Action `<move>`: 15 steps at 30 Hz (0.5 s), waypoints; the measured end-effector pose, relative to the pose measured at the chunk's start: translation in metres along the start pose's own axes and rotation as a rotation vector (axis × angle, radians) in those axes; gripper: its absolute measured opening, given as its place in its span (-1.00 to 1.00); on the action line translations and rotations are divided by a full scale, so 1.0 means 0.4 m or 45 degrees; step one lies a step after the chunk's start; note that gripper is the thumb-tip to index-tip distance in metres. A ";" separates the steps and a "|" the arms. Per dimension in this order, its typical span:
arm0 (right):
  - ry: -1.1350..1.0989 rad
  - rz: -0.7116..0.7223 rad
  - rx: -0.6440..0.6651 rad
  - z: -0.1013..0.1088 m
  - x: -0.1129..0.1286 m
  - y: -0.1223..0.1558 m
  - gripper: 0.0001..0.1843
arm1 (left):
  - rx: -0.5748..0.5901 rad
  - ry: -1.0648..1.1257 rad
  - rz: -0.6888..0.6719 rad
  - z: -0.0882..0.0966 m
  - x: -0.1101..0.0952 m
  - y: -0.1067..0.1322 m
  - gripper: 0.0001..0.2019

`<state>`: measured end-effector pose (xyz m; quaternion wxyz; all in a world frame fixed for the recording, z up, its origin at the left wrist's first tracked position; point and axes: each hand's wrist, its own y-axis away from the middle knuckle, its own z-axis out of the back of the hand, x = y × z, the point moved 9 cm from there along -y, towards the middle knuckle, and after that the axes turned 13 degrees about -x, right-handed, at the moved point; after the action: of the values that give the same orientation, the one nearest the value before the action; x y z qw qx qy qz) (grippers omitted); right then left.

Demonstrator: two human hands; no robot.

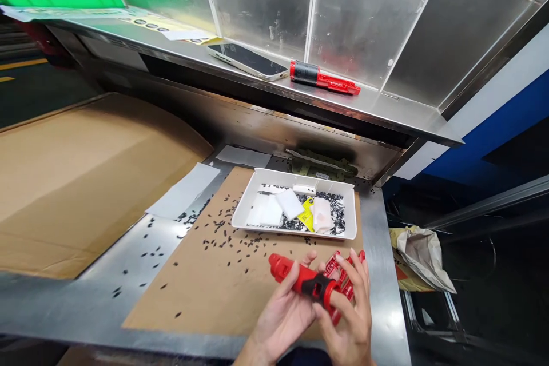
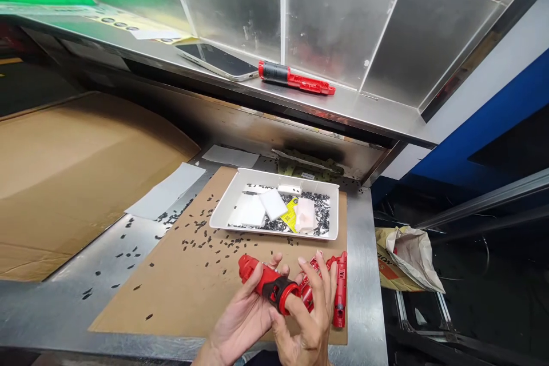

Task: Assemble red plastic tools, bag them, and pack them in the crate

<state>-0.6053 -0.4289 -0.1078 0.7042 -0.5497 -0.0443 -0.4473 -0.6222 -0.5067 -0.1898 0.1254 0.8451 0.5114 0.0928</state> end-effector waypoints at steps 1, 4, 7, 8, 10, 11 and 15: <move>0.003 -0.017 0.004 -0.001 -0.006 0.001 -0.88 | -0.017 -0.004 -0.014 0.003 -0.003 0.000 -0.76; -0.018 -0.092 0.034 -0.006 -0.025 0.011 -0.81 | -0.064 -0.023 -0.086 0.006 -0.018 0.000 -0.77; -0.119 -0.257 0.040 -0.009 -0.041 0.024 -0.70 | -0.089 -0.069 -0.171 0.003 -0.029 0.005 -0.79; -0.158 -0.343 0.044 -0.012 -0.048 0.028 -0.68 | -0.101 -0.092 -0.197 0.003 -0.031 0.007 -0.79; -0.244 -0.547 0.068 -0.023 -0.062 0.041 -0.63 | -0.124 -0.141 -0.261 0.006 -0.036 0.010 -0.79; -0.295 -0.647 0.103 -0.034 -0.068 0.049 -0.60 | -0.132 -0.164 -0.294 0.007 -0.039 0.011 -0.79; -0.381 -0.847 0.191 -0.061 -0.085 0.067 -0.59 | -0.147 -0.204 -0.353 0.010 -0.044 0.011 -0.81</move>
<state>-0.6179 -0.4290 -0.1559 0.5444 -0.5114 -0.3555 -0.5619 -0.6254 -0.5248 -0.1926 0.2255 0.7625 0.6053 0.0362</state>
